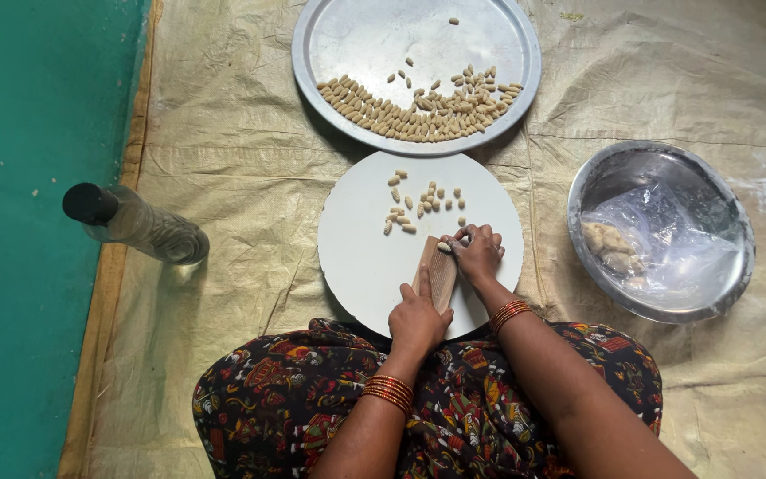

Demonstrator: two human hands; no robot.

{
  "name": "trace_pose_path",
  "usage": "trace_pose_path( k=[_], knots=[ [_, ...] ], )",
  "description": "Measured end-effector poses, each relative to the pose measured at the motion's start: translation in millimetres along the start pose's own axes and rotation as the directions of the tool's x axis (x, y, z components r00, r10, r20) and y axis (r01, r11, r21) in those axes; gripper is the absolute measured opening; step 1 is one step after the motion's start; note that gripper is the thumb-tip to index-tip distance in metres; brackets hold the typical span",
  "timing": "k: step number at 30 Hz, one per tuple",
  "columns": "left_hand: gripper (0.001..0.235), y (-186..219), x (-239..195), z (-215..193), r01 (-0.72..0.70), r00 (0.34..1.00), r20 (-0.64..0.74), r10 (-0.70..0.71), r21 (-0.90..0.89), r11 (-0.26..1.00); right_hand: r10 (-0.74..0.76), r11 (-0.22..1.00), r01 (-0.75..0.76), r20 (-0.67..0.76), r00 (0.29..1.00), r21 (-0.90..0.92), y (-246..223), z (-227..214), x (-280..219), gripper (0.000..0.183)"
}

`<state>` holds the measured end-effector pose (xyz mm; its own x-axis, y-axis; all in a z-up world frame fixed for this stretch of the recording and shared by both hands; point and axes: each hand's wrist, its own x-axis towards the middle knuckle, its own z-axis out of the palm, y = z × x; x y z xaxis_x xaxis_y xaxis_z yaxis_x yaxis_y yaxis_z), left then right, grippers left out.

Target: The person sits on the floor and uses a wooden grater to press small dough pieces, creating ridged shapes. They transfer the shaped pieces from a white plate to a larger metal tray. A bowl with remaining dough and a water bottle are nearby.

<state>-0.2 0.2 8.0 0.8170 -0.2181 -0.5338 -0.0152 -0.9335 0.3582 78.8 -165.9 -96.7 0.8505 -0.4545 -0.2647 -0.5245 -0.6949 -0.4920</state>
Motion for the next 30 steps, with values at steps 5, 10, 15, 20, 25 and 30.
trace_pose_path(
  k=[5, 10, 15, 20, 25, 30],
  knots=[
    [0.106, 0, 0, -3, 0.006, 1.000, 0.016, -0.006, 0.011, 1.000, -0.004, 0.991, -0.001, 0.032, 0.999, 0.137, 5, -2, 13, 0.040],
    [0.106, 0, 0, -2, 0.006, 1.000, 0.009, -0.006, 0.015, 1.000, -0.109, 0.991, 0.093, 0.169, 0.980, 0.097, 0, -21, 8, 0.038],
    [0.106, 1, 0, -3, 0.020, 0.999, 0.026, -0.020, 0.013, 1.000, -0.235, 0.969, 0.244, 0.146, 0.961, -0.047, -15, -37, -4, 0.031],
    [0.106, 0, 0, -2, 0.006, 1.000, 0.011, -0.006, 0.014, 1.000, -0.236, 0.962, 0.250, 0.132, 0.963, -0.107, -26, -38, -4, 0.026],
    [0.106, 0, 2, -1, 0.017, 0.999, 0.039, -0.019, 0.033, 0.999, -0.237, 0.897, 0.178, 0.101, 0.966, 0.405, -32, -33, 7, 0.024],
    [0.107, 1, 3, -1, 0.020, 0.999, 0.044, -0.022, 0.040, 0.999, -0.520, 0.839, 0.503, -0.036, 0.853, -0.211, -13, -40, 14, 0.036]
  ],
)
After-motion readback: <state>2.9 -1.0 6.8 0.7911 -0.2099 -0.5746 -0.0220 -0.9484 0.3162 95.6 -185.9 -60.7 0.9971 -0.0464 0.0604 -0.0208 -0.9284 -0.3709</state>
